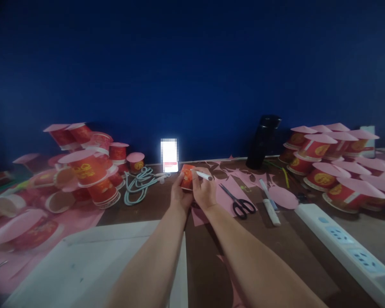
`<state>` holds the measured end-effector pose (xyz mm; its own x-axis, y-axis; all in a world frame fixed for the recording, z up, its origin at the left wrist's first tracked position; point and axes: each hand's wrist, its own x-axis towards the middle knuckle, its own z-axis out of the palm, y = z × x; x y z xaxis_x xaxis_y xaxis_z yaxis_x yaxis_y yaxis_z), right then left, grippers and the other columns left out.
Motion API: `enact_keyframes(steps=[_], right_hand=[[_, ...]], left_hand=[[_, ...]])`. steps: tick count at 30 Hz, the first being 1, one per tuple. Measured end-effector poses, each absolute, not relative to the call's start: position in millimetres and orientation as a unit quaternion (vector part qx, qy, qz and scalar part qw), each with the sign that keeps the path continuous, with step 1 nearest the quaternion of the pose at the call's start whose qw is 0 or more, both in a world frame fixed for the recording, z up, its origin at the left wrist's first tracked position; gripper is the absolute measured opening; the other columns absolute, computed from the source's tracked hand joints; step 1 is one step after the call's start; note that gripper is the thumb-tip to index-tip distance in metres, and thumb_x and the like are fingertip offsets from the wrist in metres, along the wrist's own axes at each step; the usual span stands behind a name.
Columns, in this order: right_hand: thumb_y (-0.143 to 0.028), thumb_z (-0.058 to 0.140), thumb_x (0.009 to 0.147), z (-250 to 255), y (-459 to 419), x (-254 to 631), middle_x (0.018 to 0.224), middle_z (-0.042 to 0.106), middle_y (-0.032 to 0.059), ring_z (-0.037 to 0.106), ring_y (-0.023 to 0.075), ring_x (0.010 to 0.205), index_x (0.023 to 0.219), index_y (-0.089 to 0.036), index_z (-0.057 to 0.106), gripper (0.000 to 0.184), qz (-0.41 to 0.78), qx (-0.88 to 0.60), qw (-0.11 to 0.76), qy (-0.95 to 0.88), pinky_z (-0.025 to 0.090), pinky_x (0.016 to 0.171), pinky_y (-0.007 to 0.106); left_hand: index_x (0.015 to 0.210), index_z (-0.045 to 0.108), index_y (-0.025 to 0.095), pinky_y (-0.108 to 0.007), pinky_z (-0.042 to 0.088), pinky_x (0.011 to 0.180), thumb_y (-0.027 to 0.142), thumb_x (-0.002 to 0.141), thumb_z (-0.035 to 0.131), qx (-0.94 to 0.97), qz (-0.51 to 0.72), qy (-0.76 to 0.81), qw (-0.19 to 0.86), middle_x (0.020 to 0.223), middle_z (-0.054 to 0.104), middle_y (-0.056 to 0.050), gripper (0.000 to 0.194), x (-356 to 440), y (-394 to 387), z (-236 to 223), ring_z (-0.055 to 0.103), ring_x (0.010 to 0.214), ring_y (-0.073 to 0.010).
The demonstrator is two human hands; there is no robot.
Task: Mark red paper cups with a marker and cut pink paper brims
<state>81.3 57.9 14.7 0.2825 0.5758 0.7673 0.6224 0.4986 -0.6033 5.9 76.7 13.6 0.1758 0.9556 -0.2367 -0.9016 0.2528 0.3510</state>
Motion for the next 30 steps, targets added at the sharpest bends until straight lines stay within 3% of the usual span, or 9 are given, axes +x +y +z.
enact_keyframes(steps=[6,30], right_hand=[[-0.034,0.05,0.09,14.0,61.9,85.0,0.094,0.067,0.0073,0.062,0.0202,0.089,0.095,-0.02,0.063,0.019,-0.051,-0.48,0.64,-0.597,0.05,0.085,0.038],[-0.032,0.05,0.09,15.6,61.9,79.8,0.093,0.068,0.0066,0.063,0.0206,0.088,0.093,-0.02,0.062,0.018,-0.067,-0.495,0.616,-0.609,0.049,0.083,0.038]], left_hand=[[0.086,0.063,0.013,-0.027,0.052,0.076,0.018,0.078,0.057,0.058,0.607,0.188,0.77,0.082,0.069,-0.008,0.012,7.8,77.8,12.7,0.066,0.071,-0.0154],[0.083,0.063,0.013,-0.025,0.052,0.077,0.019,0.078,0.057,0.06,0.61,0.187,0.768,0.079,0.069,-0.007,0.01,7.2,79.5,12.2,0.067,0.073,-0.0151]])
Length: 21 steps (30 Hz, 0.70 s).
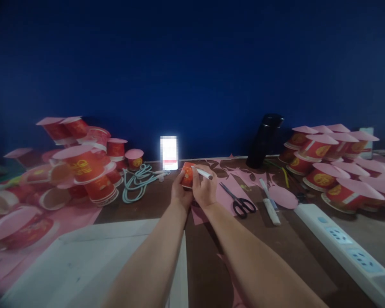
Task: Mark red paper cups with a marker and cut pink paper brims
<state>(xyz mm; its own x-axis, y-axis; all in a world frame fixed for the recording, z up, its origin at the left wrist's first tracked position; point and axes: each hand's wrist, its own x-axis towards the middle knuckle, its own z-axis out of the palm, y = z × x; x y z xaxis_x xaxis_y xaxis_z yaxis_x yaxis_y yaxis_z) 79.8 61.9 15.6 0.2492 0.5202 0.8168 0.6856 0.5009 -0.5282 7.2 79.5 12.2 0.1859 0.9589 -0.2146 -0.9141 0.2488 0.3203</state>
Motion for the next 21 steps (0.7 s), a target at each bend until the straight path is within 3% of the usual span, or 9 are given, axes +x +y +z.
enact_keyframes(steps=[21], right_hand=[[-0.031,0.05,0.09,12.2,63.5,86.5,0.093,0.067,0.0066,0.062,0.0198,0.089,0.096,-0.02,0.062,0.017,-0.059,-0.499,0.625,-0.597,0.05,0.083,0.036]], left_hand=[[0.083,0.063,0.012,-0.025,0.053,0.071,0.017,0.078,0.057,0.046,0.601,0.189,0.775,0.078,0.069,-0.007,0.01,5.7,77.4,17.0,0.066,0.068,-0.0149]])
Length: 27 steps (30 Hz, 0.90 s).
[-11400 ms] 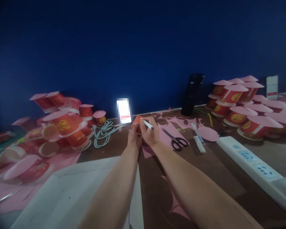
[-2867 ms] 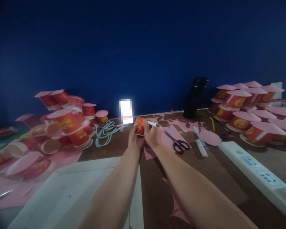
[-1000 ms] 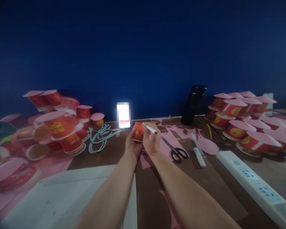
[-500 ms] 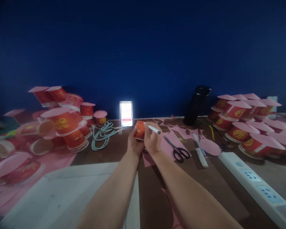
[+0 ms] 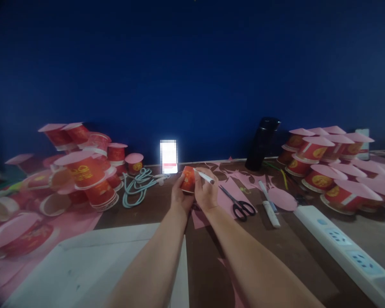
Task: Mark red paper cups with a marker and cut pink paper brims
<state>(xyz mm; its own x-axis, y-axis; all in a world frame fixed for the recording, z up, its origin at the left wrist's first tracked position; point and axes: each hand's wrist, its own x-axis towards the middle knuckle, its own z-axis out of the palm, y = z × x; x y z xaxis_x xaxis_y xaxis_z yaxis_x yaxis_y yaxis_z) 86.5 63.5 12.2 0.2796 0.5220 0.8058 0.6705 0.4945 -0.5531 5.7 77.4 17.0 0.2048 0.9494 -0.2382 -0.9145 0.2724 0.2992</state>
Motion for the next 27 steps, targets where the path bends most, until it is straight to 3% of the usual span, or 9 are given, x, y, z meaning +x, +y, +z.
enact_keyframes(steps=[27], right_hand=[[-0.032,0.049,0.091,15.8,59.1,82.6,0.09,0.067,0.0061,0.062,0.0189,0.085,0.092,-0.019,0.062,0.018,-0.065,-0.508,0.624,-0.59,0.05,0.081,0.035]], left_hand=[[0.082,0.063,0.013,-0.027,0.053,0.075,0.019,0.076,0.058,0.046,0.608,0.165,0.775,0.08,0.069,-0.007,0.009,2.7,81.2,11.6,0.066,0.071,-0.0153]])
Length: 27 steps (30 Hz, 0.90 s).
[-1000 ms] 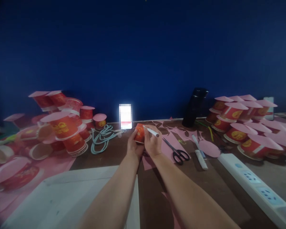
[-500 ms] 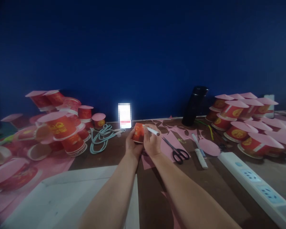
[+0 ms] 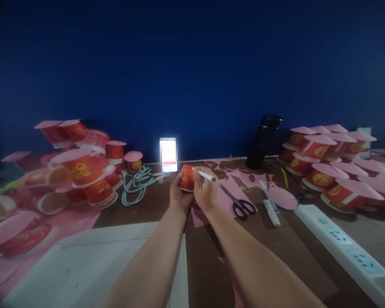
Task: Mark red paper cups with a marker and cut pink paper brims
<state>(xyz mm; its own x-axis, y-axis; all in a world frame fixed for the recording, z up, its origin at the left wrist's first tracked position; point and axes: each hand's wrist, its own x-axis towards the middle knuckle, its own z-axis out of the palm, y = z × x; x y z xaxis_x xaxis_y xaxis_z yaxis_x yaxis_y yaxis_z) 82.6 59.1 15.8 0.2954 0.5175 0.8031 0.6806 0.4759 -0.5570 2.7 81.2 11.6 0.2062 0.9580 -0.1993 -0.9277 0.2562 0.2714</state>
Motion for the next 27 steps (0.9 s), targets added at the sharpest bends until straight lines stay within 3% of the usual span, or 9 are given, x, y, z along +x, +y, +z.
enact_keyframes(steps=[27], right_hand=[[-0.034,0.05,0.09,14.6,60.6,84.3,0.094,0.065,0.0092,0.062,0.0207,0.088,0.094,-0.019,0.06,0.019,-0.073,-0.496,0.627,-0.597,0.05,0.083,0.038]], left_hand=[[0.079,0.062,0.011,-0.026,0.051,0.075,0.016,0.078,0.055,0.055,0.619,0.185,0.762,0.076,0.068,-0.007,0.009,3.4,77.4,18.1,0.065,0.068,-0.0146]])
